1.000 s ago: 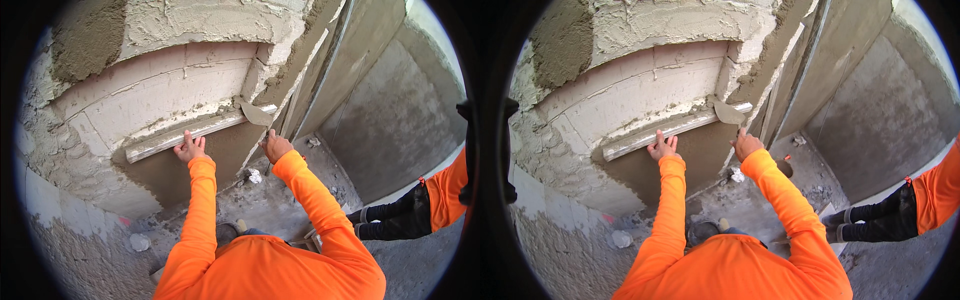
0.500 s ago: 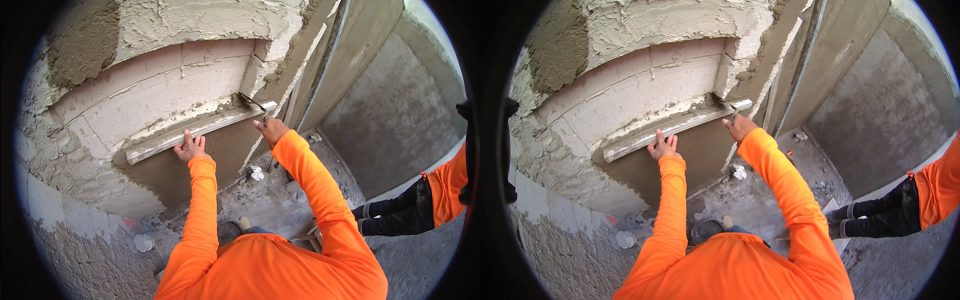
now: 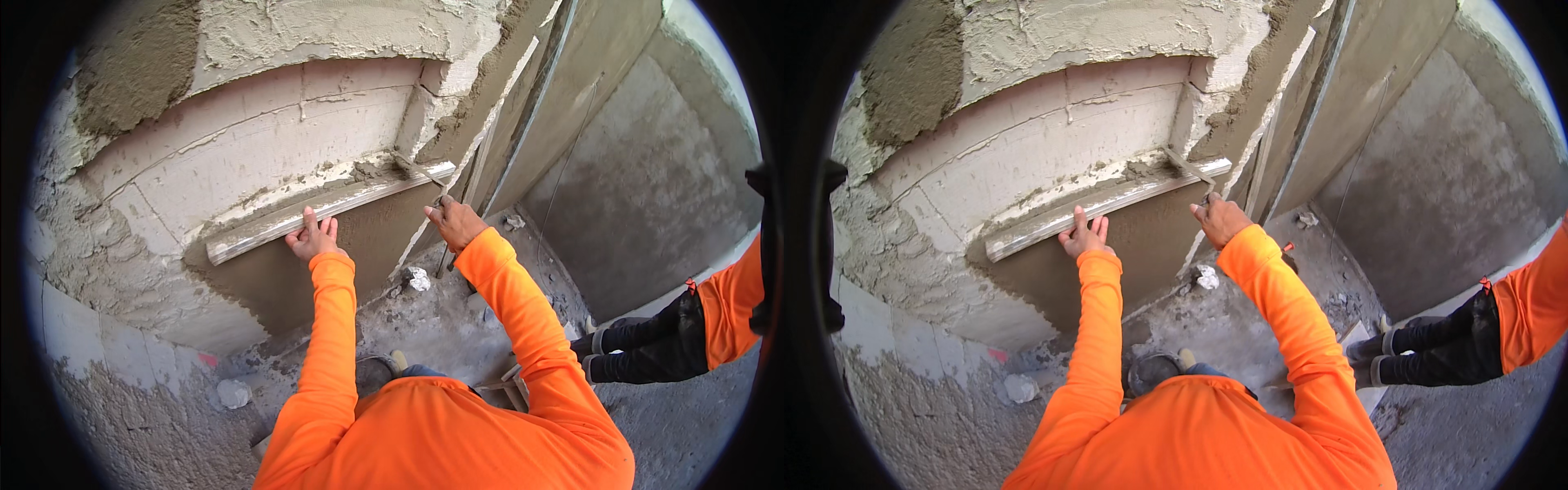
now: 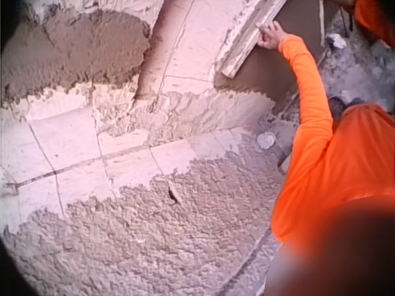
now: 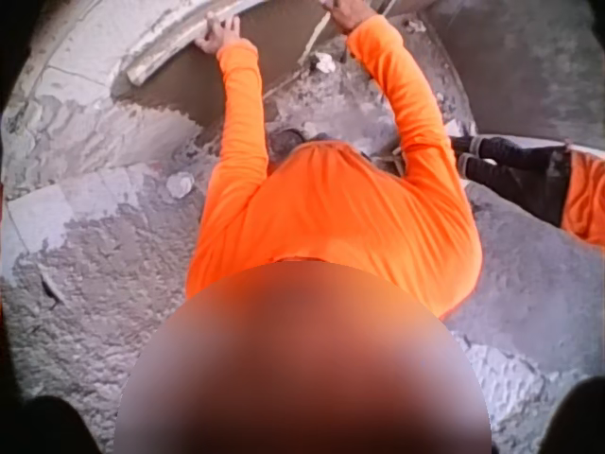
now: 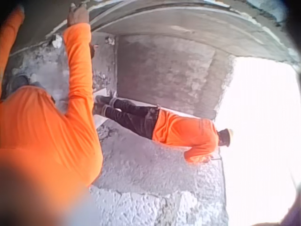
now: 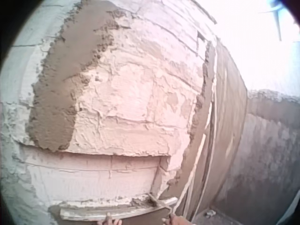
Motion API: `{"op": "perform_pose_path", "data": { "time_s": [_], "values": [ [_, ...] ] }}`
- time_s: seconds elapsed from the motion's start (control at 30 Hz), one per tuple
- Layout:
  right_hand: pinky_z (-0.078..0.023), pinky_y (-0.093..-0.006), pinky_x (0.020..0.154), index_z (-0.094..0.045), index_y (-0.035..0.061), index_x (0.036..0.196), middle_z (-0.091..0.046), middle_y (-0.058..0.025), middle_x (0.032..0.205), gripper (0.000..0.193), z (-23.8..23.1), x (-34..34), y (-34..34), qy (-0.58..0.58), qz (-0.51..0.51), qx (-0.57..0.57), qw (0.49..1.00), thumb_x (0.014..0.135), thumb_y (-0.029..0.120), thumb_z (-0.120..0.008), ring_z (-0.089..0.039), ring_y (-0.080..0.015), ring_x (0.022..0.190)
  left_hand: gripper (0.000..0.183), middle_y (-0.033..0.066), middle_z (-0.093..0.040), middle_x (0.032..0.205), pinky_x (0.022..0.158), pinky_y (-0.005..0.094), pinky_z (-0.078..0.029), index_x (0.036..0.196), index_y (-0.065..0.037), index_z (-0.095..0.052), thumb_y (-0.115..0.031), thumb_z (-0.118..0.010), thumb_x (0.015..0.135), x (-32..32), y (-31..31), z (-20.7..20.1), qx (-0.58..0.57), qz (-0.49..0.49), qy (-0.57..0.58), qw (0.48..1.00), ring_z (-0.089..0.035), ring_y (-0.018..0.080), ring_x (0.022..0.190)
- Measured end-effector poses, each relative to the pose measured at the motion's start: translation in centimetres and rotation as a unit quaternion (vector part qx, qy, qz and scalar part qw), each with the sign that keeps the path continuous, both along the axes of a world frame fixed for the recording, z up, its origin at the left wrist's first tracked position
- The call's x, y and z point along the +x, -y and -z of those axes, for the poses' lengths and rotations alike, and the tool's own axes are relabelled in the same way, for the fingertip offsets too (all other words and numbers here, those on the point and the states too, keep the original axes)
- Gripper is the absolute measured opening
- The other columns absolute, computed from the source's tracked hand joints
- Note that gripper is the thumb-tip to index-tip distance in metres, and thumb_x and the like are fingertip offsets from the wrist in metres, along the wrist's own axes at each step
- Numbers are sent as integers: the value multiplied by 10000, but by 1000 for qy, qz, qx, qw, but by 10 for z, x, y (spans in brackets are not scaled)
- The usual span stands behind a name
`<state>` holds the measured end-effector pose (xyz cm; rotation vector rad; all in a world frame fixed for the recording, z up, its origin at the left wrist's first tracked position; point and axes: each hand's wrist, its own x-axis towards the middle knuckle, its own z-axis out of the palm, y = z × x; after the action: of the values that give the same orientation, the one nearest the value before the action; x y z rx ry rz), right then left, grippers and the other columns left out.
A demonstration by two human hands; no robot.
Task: The person applies wet cement to a wall using a trowel and smooths it with a straightedge. They repeatedly scoop cement from a bucket, spread it on the wall, and level the surface to create a uniform finish.
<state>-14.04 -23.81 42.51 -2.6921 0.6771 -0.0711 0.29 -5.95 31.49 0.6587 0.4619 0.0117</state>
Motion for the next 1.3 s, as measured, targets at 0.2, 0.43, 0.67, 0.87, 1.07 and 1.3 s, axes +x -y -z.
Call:
{"op": "perform_pose_path", "data": {
  "time_s": [0.2, 0.43, 0.67, 0.87, 1.07, 1.3],
  "values": [
    [-504, -516, 805, -523, -100, 1091, -647, -325, 899, 527, 18, 17, -6, -12, -60, -62, 996, 1007, 418, -481, -623, -500, 912, 485, 135, -546, 1024, 806, 407, -636, 1028, -61, -361, -239, -783, 867, 0, 1, 0, 2, 0, -7, 1000, -648, 315, 902],
    [-488, -574, 773, -499, -84, 1101, -637, -345, 822, 481, 32, -8, -14, 54, -35, -28, 998, 1008, 388, -483, -617, -532, 841, 488, 126, -543, 1006, 795, 402, -637, 1011, -67, -356, -234, -789, 861, 1, 0, 2, -3, 0, 0, 1000, -642, 301, 873],
    [-452, -579, 711, -461, -58, 1076, -611, -353, 787, 382, 43, -24, -62, 160, -37, 52, 985, 998, 308, -536, -588, -550, 818, 426, 93, -556, 1020, 801, 431, -600, 1015, -66, -382, -230, -756, 895, 0, 2, 0, -10, -5, -9, 1000, -630, 293, 899],
    [-455, -539, 711, -492, -42, 1087, -611, -319, 798, 344, 42, -23, -97, 91, -58, 95, 990, 997, 285, -547, -606, -515, 848, 432, 102, -561, 1025, 808, 445, -587, 1035, -68, -375, -221, -754, 896, -2, 3, -1, -14, -16, -5, 1000, -633, 298, 928],
    [-457, -564, 745, -489, -41, 1097, -625, -344, 849, 392, 50, -25, -81, 118, -31, 100, 988, 986, 330, -551, -590, -542, 880, 418, 88, -562, 1011, 786, 412, -580, 1010, -71, -386, -234, -754, 898, -1, 4, 3, -23, -20, -1, 1000, -641, 269, 879],
    [-455, -560, 820, -500, -88, 1090, -623, -379, 900, 433, 26, -21, -32, 60, 25, 68, 996, 1005, 336, -489, -584, -546, 949, 422, 76, -559, 975, 818, 421, -596, 995, -76, -386, -240, -761, 890, -2, 3, 2, -14, -13, 1, 1000, -639, 288, 900]
  ]
}}
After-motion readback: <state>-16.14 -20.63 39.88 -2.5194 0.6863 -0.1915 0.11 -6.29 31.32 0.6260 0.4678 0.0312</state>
